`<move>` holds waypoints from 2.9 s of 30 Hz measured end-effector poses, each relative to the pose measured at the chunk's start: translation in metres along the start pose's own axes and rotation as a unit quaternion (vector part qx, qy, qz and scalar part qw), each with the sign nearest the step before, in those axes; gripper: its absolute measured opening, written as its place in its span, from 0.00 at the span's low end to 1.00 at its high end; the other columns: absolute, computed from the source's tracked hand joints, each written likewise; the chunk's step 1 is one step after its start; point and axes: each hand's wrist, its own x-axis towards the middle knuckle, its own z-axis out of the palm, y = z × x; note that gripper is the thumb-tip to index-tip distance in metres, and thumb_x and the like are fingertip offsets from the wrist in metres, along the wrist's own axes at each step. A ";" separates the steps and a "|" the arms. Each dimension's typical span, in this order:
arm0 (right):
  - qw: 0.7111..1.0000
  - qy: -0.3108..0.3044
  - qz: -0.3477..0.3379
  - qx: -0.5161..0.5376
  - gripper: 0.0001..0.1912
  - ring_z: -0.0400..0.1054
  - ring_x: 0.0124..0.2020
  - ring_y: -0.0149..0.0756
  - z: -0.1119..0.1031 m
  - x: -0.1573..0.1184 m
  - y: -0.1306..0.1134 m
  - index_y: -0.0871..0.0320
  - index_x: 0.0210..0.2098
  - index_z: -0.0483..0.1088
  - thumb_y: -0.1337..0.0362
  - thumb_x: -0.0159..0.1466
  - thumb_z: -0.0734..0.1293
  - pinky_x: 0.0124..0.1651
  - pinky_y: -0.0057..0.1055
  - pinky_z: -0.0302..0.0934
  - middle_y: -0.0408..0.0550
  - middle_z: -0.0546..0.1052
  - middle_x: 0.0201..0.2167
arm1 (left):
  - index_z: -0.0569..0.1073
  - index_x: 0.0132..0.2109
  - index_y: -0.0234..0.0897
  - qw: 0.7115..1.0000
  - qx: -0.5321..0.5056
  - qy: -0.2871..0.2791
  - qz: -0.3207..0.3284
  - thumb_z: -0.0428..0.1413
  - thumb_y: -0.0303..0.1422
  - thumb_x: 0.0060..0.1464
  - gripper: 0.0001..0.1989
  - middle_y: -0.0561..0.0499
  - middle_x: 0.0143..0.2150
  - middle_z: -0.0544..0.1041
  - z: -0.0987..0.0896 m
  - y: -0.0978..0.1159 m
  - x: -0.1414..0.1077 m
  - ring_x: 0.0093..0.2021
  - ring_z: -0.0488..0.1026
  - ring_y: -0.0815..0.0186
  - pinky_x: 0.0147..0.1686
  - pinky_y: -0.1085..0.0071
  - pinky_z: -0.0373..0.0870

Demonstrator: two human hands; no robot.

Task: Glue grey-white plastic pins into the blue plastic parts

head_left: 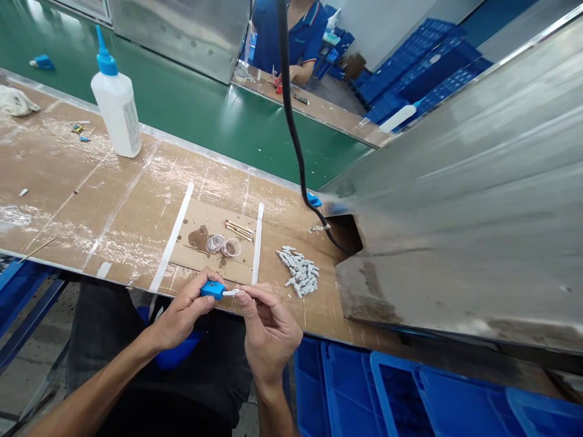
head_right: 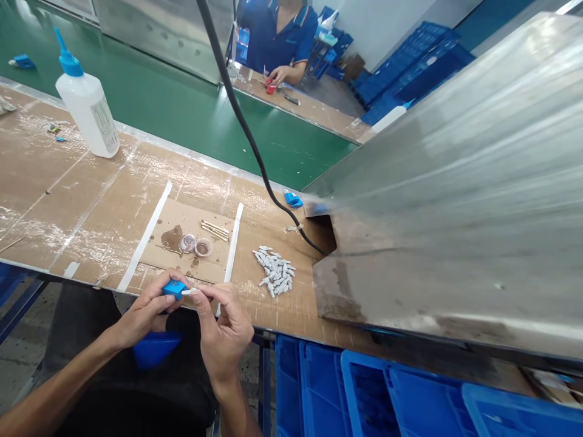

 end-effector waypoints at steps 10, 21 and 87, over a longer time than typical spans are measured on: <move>0.999 0.001 -0.037 -0.014 0.14 0.73 0.38 0.34 0.006 -0.011 0.011 0.51 0.41 0.77 0.76 0.62 0.71 0.42 0.33 0.68 0.41 0.79 0.36 | 0.66 0.49 0.42 0.996 0.076 0.019 0.040 0.46 0.35 0.65 0.09 0.53 0.41 0.66 -0.001 -0.002 -0.004 0.41 0.63 0.63 0.44 0.66 0.60; 0.987 -0.133 -0.080 -0.033 0.17 0.72 0.36 0.35 -0.020 -0.018 -0.015 0.54 0.45 0.75 0.80 0.62 0.69 0.38 0.33 0.69 0.45 0.79 0.36 | 0.59 0.53 0.44 0.920 0.326 -0.032 0.216 0.46 0.29 0.64 0.12 0.51 0.39 0.64 -0.007 0.002 -0.023 0.37 0.64 0.62 0.38 0.64 0.63; 0.955 -0.006 -0.268 -0.129 0.15 0.74 0.39 0.34 -0.051 0.033 0.001 0.57 0.53 0.71 0.70 0.67 0.67 0.45 0.32 0.70 0.48 0.80 0.39 | 0.73 0.39 0.39 0.932 -0.126 0.320 0.113 0.62 0.37 0.53 0.09 0.55 0.30 0.72 -0.040 0.052 0.007 0.28 0.69 0.70 0.29 0.75 0.69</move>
